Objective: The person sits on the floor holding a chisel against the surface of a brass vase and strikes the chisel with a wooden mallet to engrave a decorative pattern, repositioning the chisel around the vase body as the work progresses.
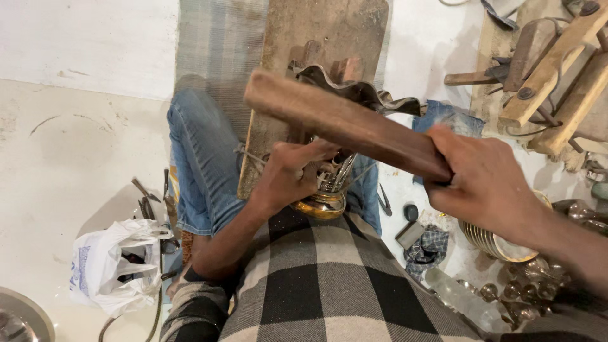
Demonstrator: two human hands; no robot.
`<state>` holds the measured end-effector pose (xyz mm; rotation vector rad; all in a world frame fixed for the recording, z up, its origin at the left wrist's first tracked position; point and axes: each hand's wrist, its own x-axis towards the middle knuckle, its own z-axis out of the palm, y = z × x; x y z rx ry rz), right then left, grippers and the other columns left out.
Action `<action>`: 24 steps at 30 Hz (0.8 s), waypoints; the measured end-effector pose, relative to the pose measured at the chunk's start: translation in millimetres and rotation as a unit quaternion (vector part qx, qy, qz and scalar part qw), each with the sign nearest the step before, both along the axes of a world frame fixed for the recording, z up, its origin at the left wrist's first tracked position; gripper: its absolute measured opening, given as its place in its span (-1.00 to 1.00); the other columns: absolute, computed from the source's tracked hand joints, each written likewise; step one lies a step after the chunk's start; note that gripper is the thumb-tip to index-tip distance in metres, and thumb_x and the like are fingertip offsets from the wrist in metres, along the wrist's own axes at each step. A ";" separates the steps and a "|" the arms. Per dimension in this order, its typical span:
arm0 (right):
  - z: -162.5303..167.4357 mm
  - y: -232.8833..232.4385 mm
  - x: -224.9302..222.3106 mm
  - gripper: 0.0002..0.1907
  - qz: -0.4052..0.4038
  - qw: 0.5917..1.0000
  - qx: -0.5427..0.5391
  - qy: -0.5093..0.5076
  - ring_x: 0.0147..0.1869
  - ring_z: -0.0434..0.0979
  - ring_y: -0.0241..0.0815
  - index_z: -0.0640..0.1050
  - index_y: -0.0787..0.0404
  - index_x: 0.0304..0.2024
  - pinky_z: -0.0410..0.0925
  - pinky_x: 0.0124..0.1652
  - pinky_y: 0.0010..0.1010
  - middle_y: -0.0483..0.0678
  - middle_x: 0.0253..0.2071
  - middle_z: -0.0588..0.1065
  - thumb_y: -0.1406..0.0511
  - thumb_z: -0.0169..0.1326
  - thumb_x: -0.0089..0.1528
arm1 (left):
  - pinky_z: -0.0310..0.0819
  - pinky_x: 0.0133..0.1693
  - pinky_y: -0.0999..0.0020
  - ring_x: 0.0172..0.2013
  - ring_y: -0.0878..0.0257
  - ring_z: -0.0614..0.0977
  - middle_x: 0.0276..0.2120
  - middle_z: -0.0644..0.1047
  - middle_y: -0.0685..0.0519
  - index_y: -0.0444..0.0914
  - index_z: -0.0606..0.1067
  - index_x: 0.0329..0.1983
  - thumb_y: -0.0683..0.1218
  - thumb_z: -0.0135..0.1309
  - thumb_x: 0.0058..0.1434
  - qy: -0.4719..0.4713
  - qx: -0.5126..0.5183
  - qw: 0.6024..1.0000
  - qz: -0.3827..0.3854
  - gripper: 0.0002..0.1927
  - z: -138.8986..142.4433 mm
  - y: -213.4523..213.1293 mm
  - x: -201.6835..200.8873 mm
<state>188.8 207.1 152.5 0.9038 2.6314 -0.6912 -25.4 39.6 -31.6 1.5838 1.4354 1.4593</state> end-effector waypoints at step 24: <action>1.0 -17.4 5.4 -0.58 -0.012 0.994 0.076 0.073 -0.49 0.51 0.04 0.46 0.27 -0.17 0.33 -0.46 -0.18 0.11 -0.50 0.48 0.36 0.28 -0.06 | 0.70 -0.37 0.42 -0.25 0.24 0.78 -0.10 0.69 -0.02 -0.18 0.50 0.23 -0.44 0.01 0.00 0.025 0.015 0.998 -0.060 -0.32 1.3 14.1 -10.0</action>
